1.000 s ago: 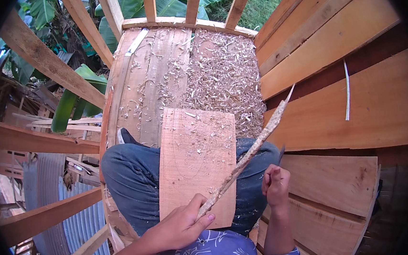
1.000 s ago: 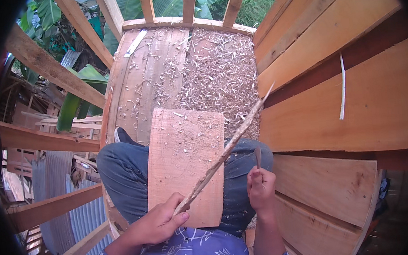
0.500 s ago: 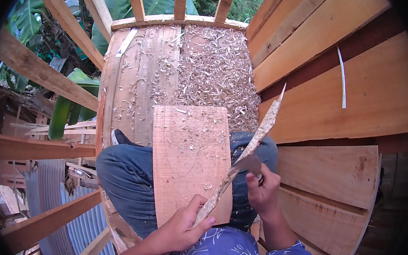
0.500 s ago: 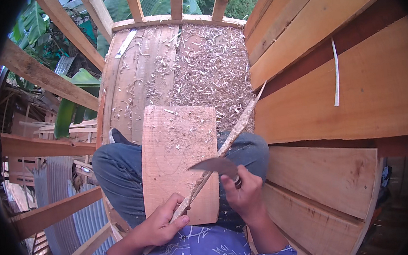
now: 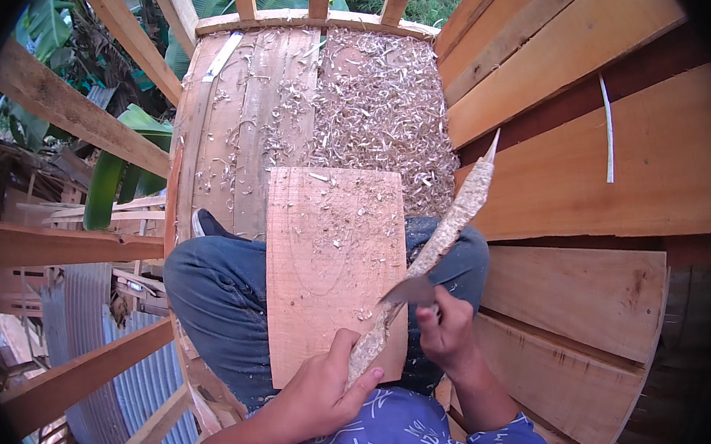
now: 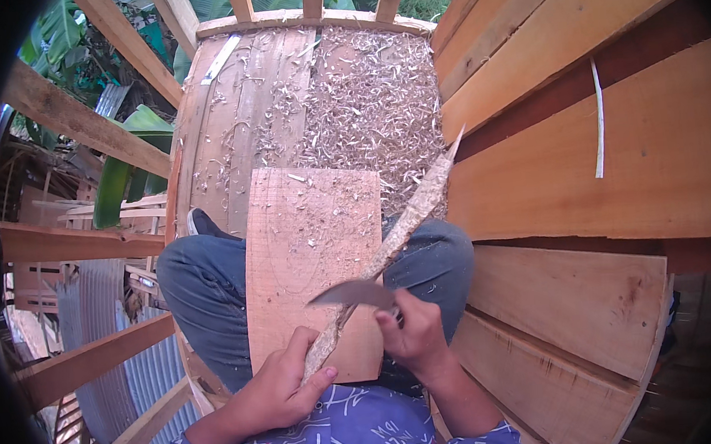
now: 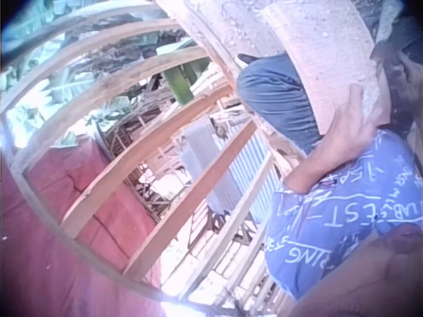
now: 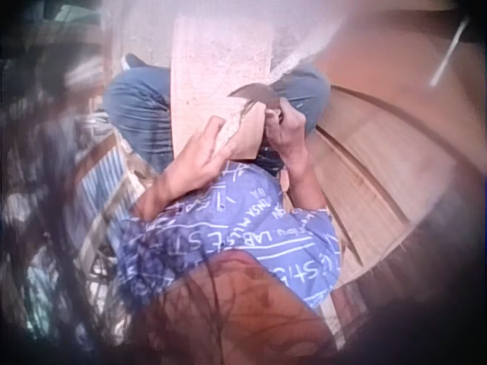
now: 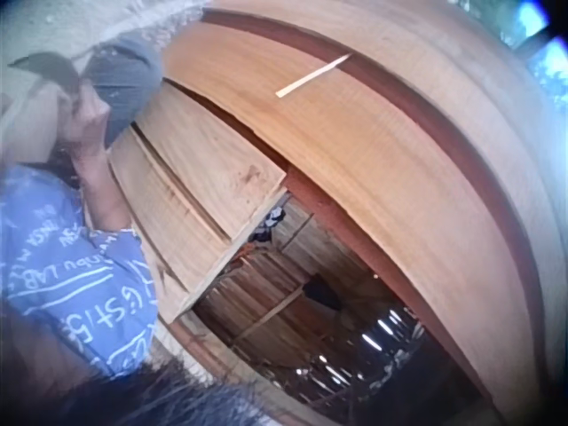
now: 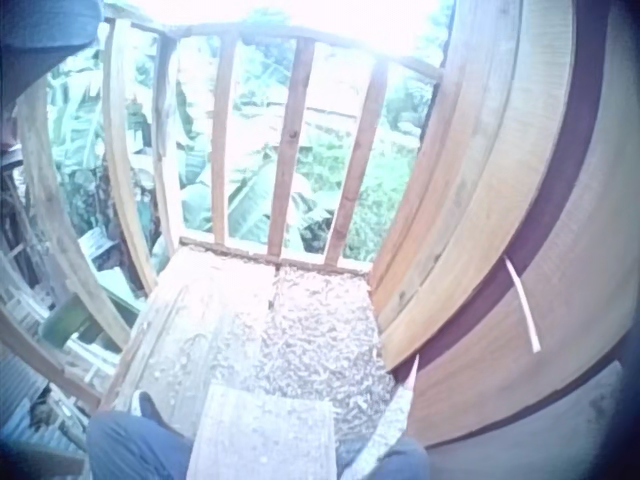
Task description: The person sits cross-legged on a wooden platform and uses a curved knife to carve a long, thin piece of wood. They repeatedly shave the wood to create a pointed tip, rotating the piece to work on different sides. Wood shavings accumulate on the platform during the process.
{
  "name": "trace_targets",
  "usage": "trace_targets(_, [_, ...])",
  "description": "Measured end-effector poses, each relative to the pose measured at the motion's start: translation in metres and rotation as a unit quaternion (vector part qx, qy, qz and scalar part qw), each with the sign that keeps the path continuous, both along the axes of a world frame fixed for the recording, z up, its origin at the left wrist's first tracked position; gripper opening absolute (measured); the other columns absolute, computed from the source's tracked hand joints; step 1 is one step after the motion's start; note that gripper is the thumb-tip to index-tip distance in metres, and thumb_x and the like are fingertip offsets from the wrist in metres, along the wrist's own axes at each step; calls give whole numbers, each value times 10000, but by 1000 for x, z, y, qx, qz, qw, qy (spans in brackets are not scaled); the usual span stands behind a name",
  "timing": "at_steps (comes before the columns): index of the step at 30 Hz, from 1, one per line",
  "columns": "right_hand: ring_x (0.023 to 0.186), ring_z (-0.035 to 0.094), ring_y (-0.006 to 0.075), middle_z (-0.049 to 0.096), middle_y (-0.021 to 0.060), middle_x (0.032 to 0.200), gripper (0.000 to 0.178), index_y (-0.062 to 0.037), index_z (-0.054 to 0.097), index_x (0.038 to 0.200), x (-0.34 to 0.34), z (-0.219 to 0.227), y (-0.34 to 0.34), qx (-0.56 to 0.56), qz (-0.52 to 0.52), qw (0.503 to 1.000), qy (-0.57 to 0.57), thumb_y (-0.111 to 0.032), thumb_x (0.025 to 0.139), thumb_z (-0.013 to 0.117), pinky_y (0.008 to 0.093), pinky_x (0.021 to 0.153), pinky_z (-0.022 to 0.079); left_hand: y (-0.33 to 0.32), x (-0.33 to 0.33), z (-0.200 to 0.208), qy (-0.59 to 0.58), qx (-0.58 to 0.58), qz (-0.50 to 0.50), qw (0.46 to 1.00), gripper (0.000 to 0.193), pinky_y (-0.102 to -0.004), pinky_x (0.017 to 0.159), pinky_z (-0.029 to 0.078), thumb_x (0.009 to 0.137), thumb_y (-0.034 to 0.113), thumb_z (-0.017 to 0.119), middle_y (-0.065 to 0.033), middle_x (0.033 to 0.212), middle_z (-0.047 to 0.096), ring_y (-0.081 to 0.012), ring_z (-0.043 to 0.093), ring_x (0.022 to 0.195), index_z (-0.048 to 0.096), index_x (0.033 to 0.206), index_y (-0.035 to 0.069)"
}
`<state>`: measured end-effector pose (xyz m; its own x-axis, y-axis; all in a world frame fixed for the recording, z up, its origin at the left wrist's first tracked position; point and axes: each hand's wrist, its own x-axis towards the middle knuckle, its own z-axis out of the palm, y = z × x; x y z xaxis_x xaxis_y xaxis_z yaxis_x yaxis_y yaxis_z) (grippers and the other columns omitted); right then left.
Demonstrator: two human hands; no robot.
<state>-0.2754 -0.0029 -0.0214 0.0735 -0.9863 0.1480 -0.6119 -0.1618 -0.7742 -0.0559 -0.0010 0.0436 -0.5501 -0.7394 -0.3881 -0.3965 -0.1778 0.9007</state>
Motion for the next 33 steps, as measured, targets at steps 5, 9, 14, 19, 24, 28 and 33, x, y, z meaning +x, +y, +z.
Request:
trace_targets(5, [518,559,337,475,144,569,395,-16,522,721,-22,3,-9,55,-93,994,25,-371,877,600,382,476,436,4,4,10,-21,112,8,993,385,-426,705,459,912,227,535,-263,781,591,-413,624,781,382,1150,-34])
trace_targets(9, [502,550,324,460,145,547,413,-8,500,704,-17,6,-14,13,-21,999,43,-365,895,582,361,468,422,5,1,6,-17,103,1,995,408,-482,669,459,917,246,533,-299,739,578,-469,602,744,367,1145,-49])
trace_targets(14, [501,548,330,452,157,544,417,4,489,711,-16,3,-17,30,-30,999,6,-356,907,569,366,468,415,-1,-3,-1,7,49,17,999,420,-506,649,458,921,256,532,-320,717,570,-492,593,719,361,1146,-54])
trace_targets(19, [490,527,311,458,140,558,386,-13,493,708,-29,-6,-26,73,-165,982,-57,-341,896,574,357,469,408,-1,6,2,-9,84,16,996,415,-496,648,459,922,248,532,-323,716,569,-490,598,721,363,1145,-59])
trace_targets(24, [475,551,268,475,131,556,336,-1,496,751,-17,5,-13,4,42,999,32,-288,910,567,336,464,409,1,5,1,2,88,21,996,416,-495,648,460,916,244,541,-322,721,574,-489,601,719,364,1140,-58])
trace_targets(28, [503,555,330,458,154,557,243,-7,532,757,-8,0,-10,84,-149,983,-68,-213,868,598,365,480,435,1,4,2,-2,72,15,997,411,-494,647,461,914,239,545,-311,717,576,-489,600,716,367,1133,-60])
trace_targets(33, [532,564,357,491,167,599,240,20,521,770,-7,-2,-14,81,7,997,-18,-191,854,602,373,490,435,-8,5,0,-14,84,32,996,416,-493,643,465,917,240,540,-310,732,579,-491,598,728,368,1138,-68])
